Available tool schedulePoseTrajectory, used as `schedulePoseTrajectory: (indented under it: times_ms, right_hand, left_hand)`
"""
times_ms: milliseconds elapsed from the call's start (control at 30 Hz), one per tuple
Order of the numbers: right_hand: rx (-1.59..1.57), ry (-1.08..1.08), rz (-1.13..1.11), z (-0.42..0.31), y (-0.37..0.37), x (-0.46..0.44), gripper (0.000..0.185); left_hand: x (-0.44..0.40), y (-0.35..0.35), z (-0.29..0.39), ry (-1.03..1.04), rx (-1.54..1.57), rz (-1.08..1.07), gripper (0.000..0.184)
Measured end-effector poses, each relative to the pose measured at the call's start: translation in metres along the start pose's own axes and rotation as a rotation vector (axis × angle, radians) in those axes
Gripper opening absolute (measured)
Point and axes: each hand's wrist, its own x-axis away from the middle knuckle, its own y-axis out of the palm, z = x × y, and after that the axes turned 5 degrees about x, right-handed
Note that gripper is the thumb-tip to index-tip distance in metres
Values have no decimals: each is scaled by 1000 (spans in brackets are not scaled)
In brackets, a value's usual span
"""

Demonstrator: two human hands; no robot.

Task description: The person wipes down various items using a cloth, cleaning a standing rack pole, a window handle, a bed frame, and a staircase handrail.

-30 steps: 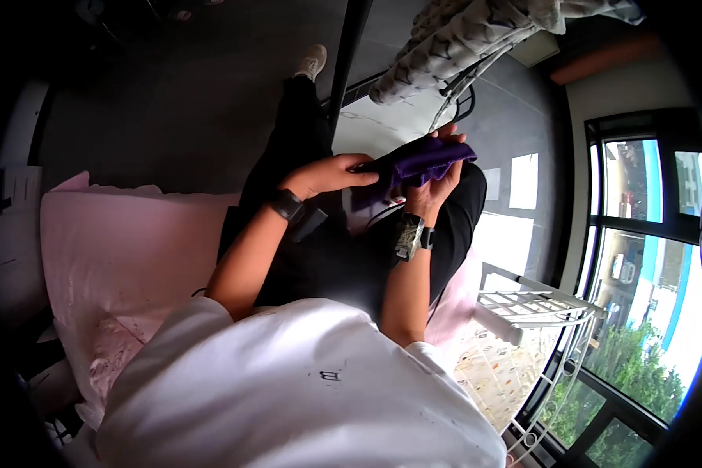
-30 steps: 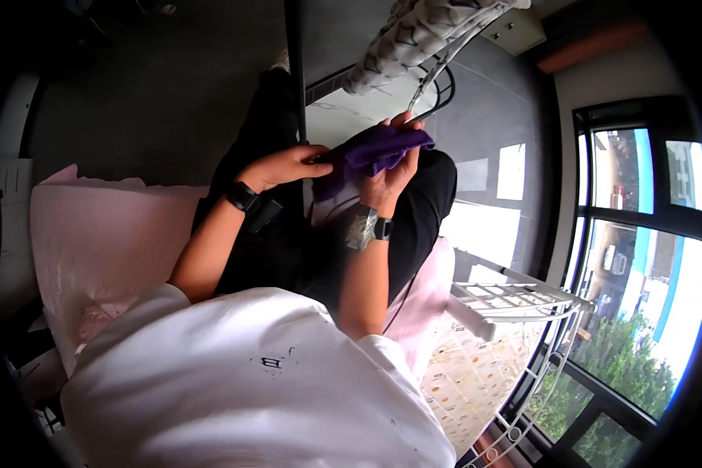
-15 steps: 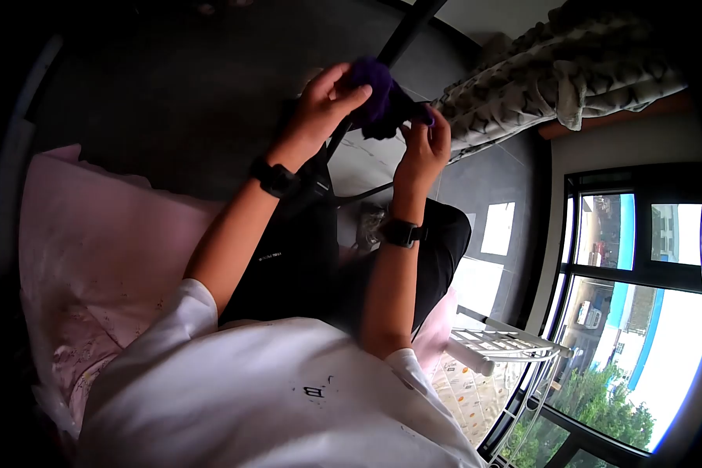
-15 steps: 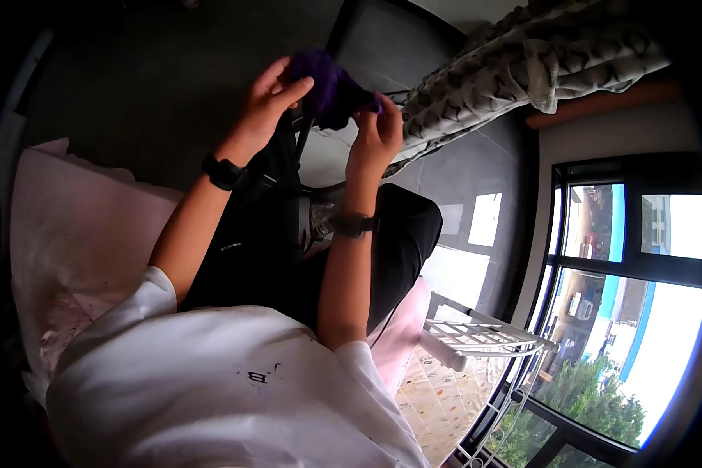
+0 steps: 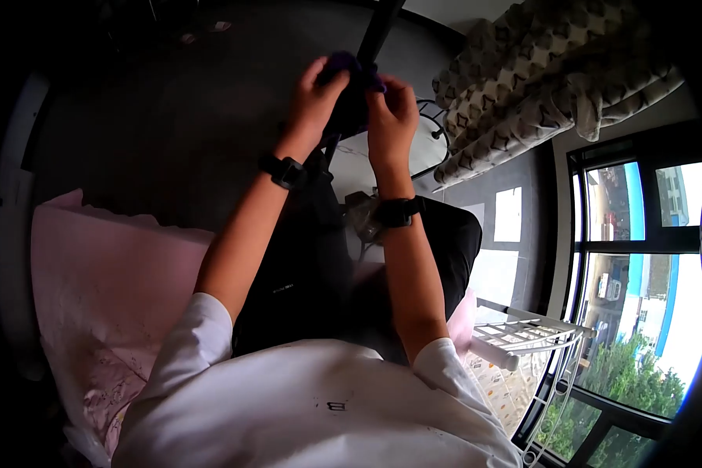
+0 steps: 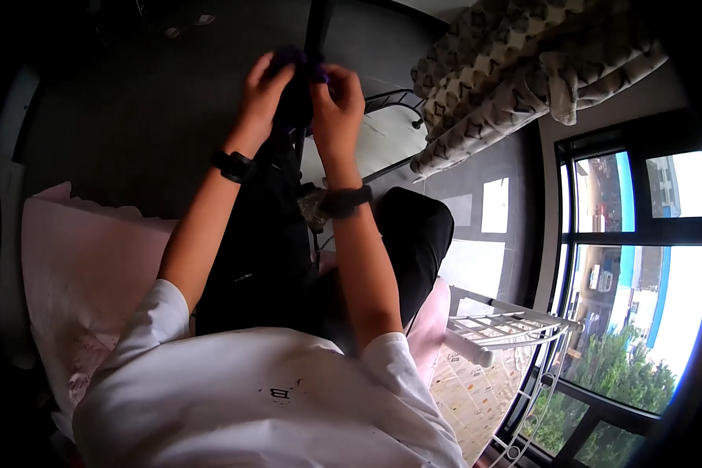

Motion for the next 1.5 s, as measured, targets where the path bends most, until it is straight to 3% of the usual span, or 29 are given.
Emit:
schedulePoseTrajectory:
  times_ms: [133,200,267,433,500,633,733,867,1000,1100,1267,1367,1500]
  right_hand:
    - [31,-201,9,-53,23,-40,17]
    - [43,-269,17,-51,28,-55,18]
    - [80,-273,36,-32,24,-54,18]
    - [55,-184,115,-1,11,-37,25]
    - [-9,-46,77,-2,3,-27,32]
    - [264,-231,78,-12,-7,-4,44]
    - [481,-323,136,-30,-14,13,42]
    - [554,-311,161,-42,-27,34,41]
    - [433,-257,153,-39,-39,53,41]
    - [431,-209,144,-49,-40,71,42]
    - [519,-207,232,-56,-37,89,44]
    - [576,-240,137,-58,-45,88,45]
    - [577,-238,-3,-65,-60,78,46]
  left_hand:
    - [-41,30,57,171,68,-92,22]
    - [-57,34,56,210,-60,-145,25]
    - [-58,39,39,94,-14,-41,28]
    - [-49,26,10,-77,-7,-101,32]
    - [-42,23,8,-100,-14,-156,32]
    - [-15,39,12,-90,-38,-182,32]
    - [5,42,12,-107,-60,-236,33]
    - [34,48,11,-126,-24,-285,32]
    - [57,47,11,-99,11,-337,30]
    - [71,45,8,-49,-163,-222,30]
    - [98,54,4,-135,3,-90,31]
    - [100,52,4,11,-101,-85,30]
    - [102,62,38,28,-132,-98,31]
